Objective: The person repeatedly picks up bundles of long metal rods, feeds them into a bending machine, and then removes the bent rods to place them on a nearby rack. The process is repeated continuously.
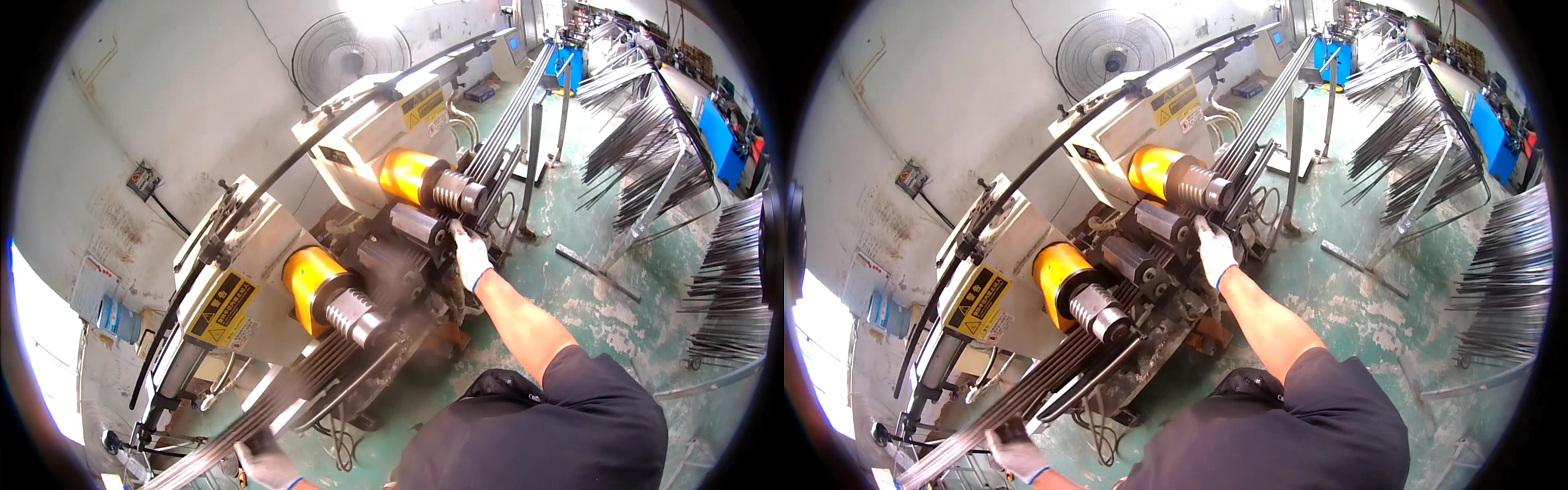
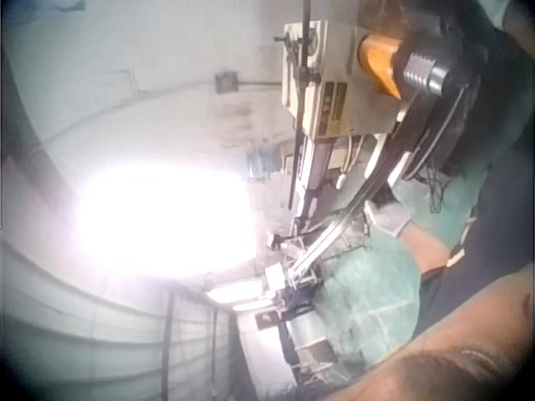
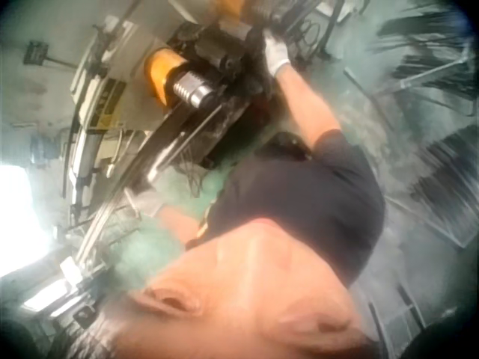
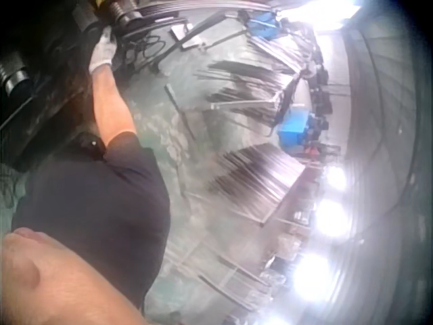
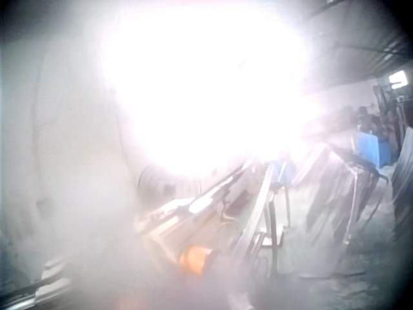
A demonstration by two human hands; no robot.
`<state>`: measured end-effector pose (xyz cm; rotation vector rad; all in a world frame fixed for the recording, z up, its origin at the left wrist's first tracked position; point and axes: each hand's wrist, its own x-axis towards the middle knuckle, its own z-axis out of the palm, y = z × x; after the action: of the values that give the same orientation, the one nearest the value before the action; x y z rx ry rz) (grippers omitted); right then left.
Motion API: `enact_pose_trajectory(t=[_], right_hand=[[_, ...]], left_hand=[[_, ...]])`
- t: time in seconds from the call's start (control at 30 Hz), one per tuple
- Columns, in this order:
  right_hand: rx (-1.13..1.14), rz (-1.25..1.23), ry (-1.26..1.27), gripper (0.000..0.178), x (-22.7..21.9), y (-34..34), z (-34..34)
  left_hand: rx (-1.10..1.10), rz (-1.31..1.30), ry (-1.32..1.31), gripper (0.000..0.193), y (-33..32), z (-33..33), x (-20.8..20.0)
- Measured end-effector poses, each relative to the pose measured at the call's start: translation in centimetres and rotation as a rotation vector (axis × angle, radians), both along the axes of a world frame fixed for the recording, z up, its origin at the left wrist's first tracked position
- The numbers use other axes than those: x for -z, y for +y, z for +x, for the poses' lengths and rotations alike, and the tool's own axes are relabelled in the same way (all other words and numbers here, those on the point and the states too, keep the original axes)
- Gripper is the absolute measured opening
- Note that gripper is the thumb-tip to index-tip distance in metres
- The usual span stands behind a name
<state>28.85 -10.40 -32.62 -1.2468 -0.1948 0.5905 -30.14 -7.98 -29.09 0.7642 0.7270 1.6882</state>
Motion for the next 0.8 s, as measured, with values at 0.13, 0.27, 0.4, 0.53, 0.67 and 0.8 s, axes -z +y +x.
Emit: enact_pose_trajectory(t=[0.13, 0.27, 0.4, 0.53, 0.67, 0.8], right_hand=[[-0.065, 0.016, 0.161, 0.059, 0.8, 2.9, 2.1], [-0.163, 0.318, 0.312, 0.040, 4.4, 5.6, 4.5], [-0.180, 0.290, 0.223, 0.036, 3.7, 6.0, 3.9], [-0.126, 0.205, 0.188, 0.044, 2.4, 5.9, 4.5], [-0.076, 0.183, 0.089, 0.035, 3.0, 5.6, 5.3], [-0.088, 0.198, 0.002, 0.039, 3.5, 6.1, 5.1]], left_hand=[[-0.244, -0.073, 0.082, 0.053, -0.2, 1.6, -11.1], [-0.319, 0.087, 0.274, 0.048, 2.4, 2.7, -16.8], [-0.350, 0.135, 0.451, 0.044, 3.9, 8.3, -19.6], [-0.289, 0.255, 0.422, 0.040, 4.8, 13.7, -22.5], [-0.154, 0.393, 0.577, 0.040, 5.5, 18.4, -25.6], [-0.064, 0.435, 0.724, 0.039, 6.8, 21.9, -27.5]])
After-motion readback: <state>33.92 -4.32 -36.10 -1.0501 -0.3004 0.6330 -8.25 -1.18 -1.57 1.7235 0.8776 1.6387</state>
